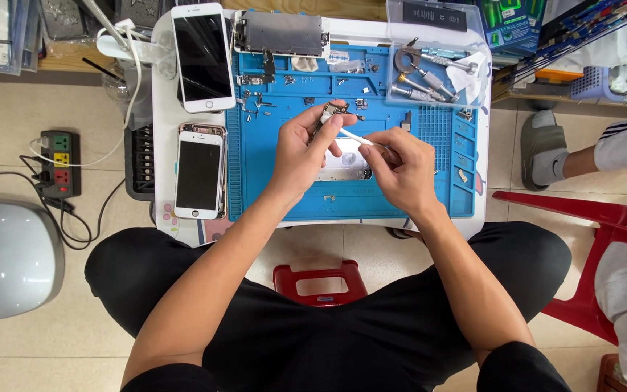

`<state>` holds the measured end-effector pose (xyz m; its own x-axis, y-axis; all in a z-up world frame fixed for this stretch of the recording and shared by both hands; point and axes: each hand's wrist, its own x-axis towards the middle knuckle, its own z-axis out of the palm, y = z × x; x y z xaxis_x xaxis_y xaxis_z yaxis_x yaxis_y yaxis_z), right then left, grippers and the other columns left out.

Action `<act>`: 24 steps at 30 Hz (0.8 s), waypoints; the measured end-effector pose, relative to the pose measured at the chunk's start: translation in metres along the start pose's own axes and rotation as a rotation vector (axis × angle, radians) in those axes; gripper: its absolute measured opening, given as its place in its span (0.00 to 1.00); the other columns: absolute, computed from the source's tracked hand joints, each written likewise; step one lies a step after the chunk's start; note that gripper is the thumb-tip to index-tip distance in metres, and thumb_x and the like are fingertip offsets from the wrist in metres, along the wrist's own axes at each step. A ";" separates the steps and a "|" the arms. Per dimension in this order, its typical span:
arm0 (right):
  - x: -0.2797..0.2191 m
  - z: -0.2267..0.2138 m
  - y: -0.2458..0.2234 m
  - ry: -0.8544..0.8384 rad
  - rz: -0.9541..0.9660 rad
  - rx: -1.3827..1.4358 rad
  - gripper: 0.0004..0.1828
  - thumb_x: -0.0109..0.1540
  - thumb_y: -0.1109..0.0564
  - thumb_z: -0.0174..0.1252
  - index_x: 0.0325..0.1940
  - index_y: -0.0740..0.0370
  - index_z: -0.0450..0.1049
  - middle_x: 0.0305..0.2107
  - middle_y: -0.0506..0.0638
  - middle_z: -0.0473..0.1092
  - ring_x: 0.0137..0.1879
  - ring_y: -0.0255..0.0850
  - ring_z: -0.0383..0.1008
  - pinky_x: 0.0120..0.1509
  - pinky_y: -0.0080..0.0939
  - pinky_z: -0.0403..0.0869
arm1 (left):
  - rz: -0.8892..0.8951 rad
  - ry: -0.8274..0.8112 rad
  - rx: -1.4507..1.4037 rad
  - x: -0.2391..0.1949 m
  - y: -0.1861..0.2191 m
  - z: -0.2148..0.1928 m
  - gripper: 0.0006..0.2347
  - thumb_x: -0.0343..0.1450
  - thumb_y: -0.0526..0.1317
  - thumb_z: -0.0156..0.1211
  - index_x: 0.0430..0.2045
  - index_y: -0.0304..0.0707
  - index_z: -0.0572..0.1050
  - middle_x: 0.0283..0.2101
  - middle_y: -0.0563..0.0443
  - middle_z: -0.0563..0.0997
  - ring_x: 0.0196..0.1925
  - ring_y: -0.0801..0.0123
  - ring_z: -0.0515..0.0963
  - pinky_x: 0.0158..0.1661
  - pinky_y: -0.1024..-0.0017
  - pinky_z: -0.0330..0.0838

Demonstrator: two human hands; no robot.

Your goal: The person uses a toothbrush to clean a small electronic component and then the interior of a white smartphone chassis. The person scrubs the component and the chassis edges and corners with the toothbrush throughout the clip.

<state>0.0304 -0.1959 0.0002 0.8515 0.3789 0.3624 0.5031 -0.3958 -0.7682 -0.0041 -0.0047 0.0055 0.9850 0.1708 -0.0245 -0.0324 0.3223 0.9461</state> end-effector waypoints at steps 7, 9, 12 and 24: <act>0.001 -0.001 -0.011 0.046 -0.033 -0.049 0.02 0.68 0.61 0.66 0.42 0.57 0.84 0.17 0.45 0.63 0.22 0.37 0.62 0.30 0.37 0.64 | -0.002 0.125 0.065 0.001 -0.021 -0.007 0.13 0.74 0.46 0.70 0.41 0.33 0.83 0.35 0.42 0.88 0.21 0.76 0.81 0.25 0.83 0.73; 0.001 -0.002 -0.013 0.052 -0.035 -0.060 0.02 0.68 0.61 0.66 0.43 0.58 0.84 0.17 0.46 0.63 0.22 0.38 0.62 0.29 0.37 0.64 | -0.012 0.117 0.066 0.001 -0.022 -0.007 0.14 0.74 0.46 0.70 0.44 0.33 0.82 0.38 0.42 0.88 0.23 0.76 0.82 0.24 0.83 0.71; 0.000 0.000 -0.010 0.035 0.014 -0.002 0.02 0.67 0.61 0.67 0.41 0.56 0.84 0.16 0.44 0.62 0.21 0.36 0.62 0.29 0.36 0.64 | -0.009 0.057 0.017 0.000 -0.003 -0.001 0.16 0.76 0.46 0.66 0.50 0.31 0.80 0.41 0.40 0.88 0.27 0.76 0.84 0.26 0.84 0.71; -0.001 0.001 -0.011 0.052 -0.016 -0.063 0.02 0.68 0.60 0.65 0.42 0.56 0.83 0.17 0.45 0.63 0.21 0.37 0.63 0.28 0.37 0.64 | -0.001 0.111 0.062 0.001 -0.021 -0.007 0.16 0.75 0.46 0.69 0.47 0.30 0.82 0.37 0.40 0.88 0.25 0.74 0.83 0.25 0.83 0.70</act>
<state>0.0243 -0.1906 0.0077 0.8491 0.3425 0.4021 0.5234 -0.4430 -0.7278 -0.0037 -0.0051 -0.0163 0.9601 0.2737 -0.0575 -0.0178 0.2651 0.9641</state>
